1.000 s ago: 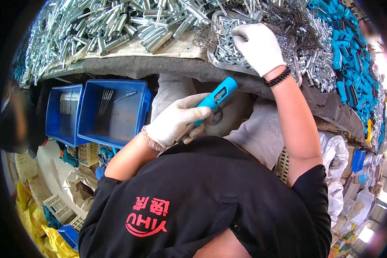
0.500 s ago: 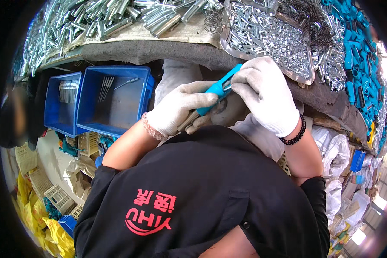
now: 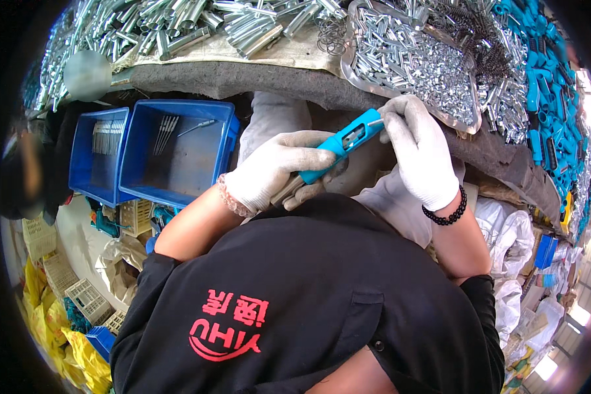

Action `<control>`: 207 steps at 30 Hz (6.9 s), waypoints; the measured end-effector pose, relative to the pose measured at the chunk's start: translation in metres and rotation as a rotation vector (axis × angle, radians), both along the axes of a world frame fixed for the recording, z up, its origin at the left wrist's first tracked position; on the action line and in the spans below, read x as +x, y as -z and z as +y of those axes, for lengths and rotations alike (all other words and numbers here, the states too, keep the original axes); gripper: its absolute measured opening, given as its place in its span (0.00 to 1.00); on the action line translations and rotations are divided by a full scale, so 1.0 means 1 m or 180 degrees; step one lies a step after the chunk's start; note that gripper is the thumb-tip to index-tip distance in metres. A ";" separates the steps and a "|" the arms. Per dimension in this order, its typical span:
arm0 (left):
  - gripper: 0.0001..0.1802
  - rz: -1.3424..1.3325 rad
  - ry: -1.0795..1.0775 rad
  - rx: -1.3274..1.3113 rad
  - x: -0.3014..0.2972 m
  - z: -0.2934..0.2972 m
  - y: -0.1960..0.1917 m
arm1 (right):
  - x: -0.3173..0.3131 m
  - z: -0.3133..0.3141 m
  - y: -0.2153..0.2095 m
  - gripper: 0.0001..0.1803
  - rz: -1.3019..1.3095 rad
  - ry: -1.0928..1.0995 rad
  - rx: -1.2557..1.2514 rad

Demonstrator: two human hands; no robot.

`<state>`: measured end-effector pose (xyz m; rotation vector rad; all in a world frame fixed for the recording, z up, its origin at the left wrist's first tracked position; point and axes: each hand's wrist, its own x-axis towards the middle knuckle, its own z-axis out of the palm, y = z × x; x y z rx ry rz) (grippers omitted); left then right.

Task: Assembling industrial metal components by inserting tubes into plastic handles.

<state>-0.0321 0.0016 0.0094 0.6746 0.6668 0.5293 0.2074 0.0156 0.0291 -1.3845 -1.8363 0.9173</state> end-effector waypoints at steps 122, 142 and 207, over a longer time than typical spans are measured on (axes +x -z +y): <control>0.23 -0.0329 -0.0985 0.0188 0.066 0.039 -0.048 | 0.103 0.029 -0.019 0.03 -0.1006 0.1418 0.0797; 0.30 0.0810 -0.1234 0.2700 0.066 0.002 -0.031 | -0.003 -0.009 -0.023 0.10 0.1448 0.0544 0.0270; 0.25 -0.0671 -0.1697 0.0435 0.080 0.037 -0.048 | -0.039 -0.022 0.023 0.20 0.1046 -0.0098 -0.0261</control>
